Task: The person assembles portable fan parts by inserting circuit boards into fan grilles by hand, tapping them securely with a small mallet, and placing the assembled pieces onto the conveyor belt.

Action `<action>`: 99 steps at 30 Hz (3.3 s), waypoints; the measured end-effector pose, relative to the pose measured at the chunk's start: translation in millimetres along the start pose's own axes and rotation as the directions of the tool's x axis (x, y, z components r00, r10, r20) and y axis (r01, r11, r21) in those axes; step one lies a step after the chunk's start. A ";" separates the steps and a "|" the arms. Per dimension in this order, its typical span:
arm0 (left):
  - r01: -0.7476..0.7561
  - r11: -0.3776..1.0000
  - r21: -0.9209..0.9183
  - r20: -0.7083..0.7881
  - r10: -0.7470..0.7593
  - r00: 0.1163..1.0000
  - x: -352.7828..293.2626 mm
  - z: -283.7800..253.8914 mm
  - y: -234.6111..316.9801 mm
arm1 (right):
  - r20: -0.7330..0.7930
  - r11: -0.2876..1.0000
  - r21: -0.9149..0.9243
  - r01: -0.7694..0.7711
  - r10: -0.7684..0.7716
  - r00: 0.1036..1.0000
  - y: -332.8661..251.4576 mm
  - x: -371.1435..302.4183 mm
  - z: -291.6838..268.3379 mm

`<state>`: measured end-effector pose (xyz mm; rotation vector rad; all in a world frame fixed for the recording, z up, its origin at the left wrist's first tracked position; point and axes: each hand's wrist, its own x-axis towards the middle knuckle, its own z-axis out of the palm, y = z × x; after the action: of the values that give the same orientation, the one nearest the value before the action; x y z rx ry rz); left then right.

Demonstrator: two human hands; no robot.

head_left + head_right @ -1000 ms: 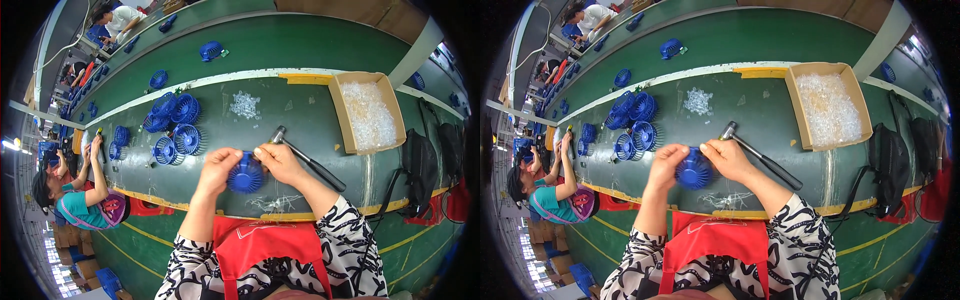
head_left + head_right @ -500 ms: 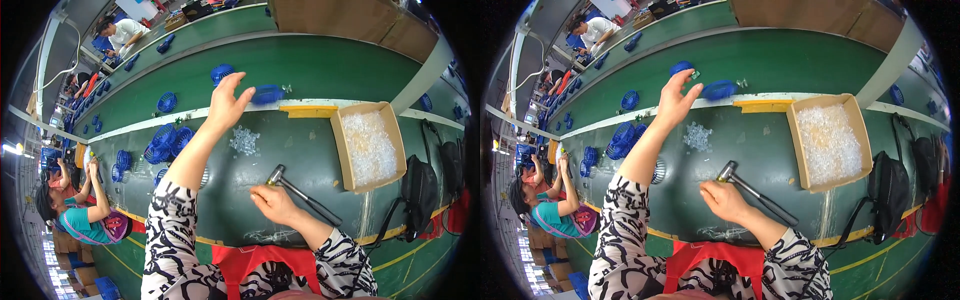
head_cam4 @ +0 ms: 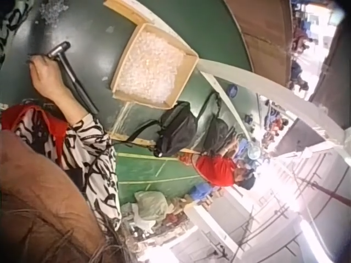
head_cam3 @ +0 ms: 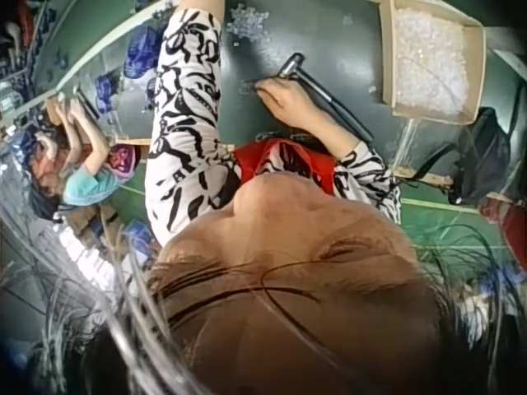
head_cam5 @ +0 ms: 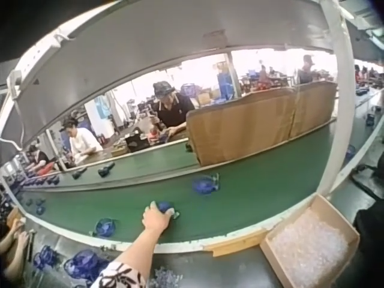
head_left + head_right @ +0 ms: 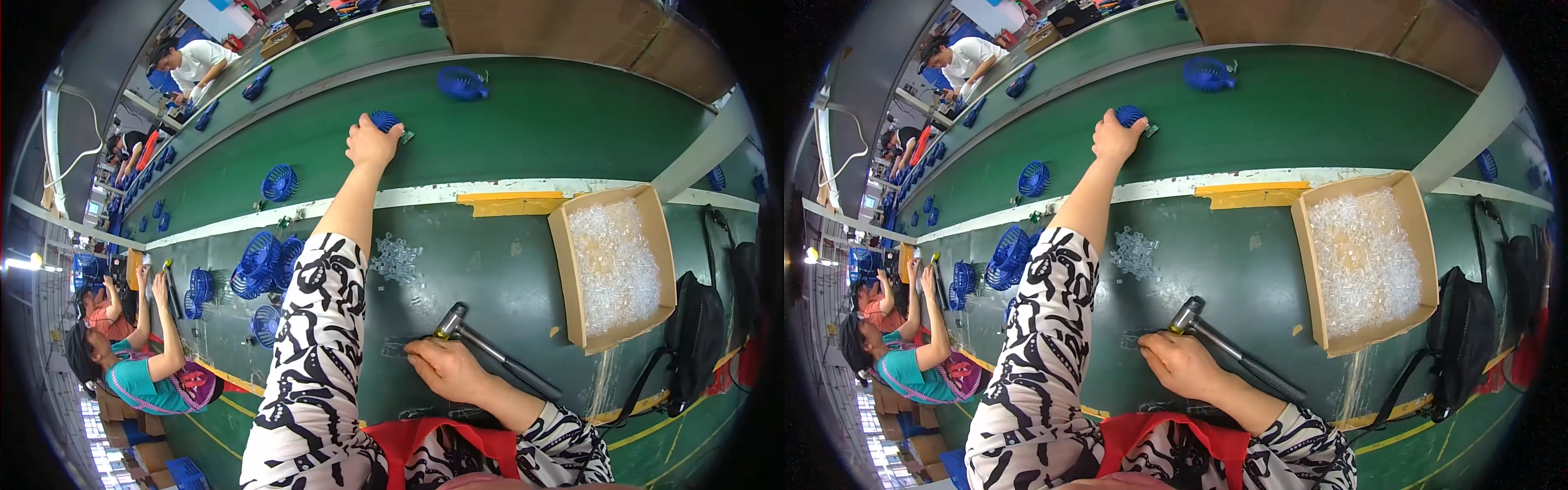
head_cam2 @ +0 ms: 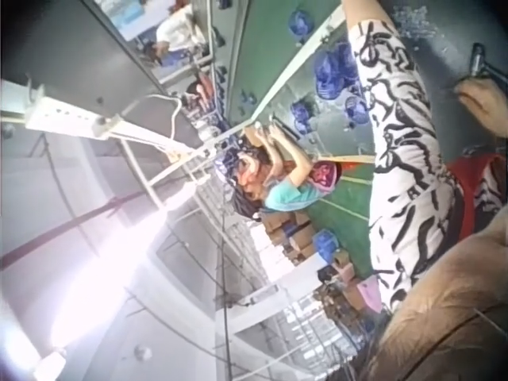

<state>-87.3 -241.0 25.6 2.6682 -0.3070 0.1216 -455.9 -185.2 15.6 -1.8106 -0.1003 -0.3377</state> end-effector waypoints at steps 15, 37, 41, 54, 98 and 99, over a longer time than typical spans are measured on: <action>0.585 -0.295 -0.756 0.461 0.394 0.795 -116.7 -102.8 -37.5 | 0.031 0.995 0.070 -0.075 0.072 0.997 -1.7 0.4 -1.2; -0.562 0.803 -0.200 -0.146 0.543 0.827 -399.7 -141.6 -135.8 | -0.006 0.866 0.407 -0.289 0.319 0.948 8.4 7.3 -15.2; -0.700 0.689 -0.190 -0.126 0.690 0.713 -417.2 -145.2 -147.1 | -0.031 0.892 0.367 -0.263 0.294 0.955 7.9 3.6 -12.3; -0.664 0.666 -0.340 -0.176 0.649 0.740 -413.2 -133.4 -129.5 | -0.183 0.890 -0.029 -0.455 0.443 0.878 -46.8 -60.1 12.6; -0.371 0.762 -0.532 0.045 0.462 0.886 -379.6 -142.8 -115.5 | -0.014 0.841 0.341 -0.420 0.451 0.892 -45.0 -62.9 21.5; -0.368 0.762 -0.532 0.054 0.464 0.884 -379.2 -142.7 -115.3 | -0.005 0.834 0.339 -0.436 0.465 0.885 -44.8 -62.7 20.9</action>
<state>-433.6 -2.7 53.1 2.0419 -0.8714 -0.0664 -523.0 -146.4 35.0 -1.4273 0.3170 -0.0532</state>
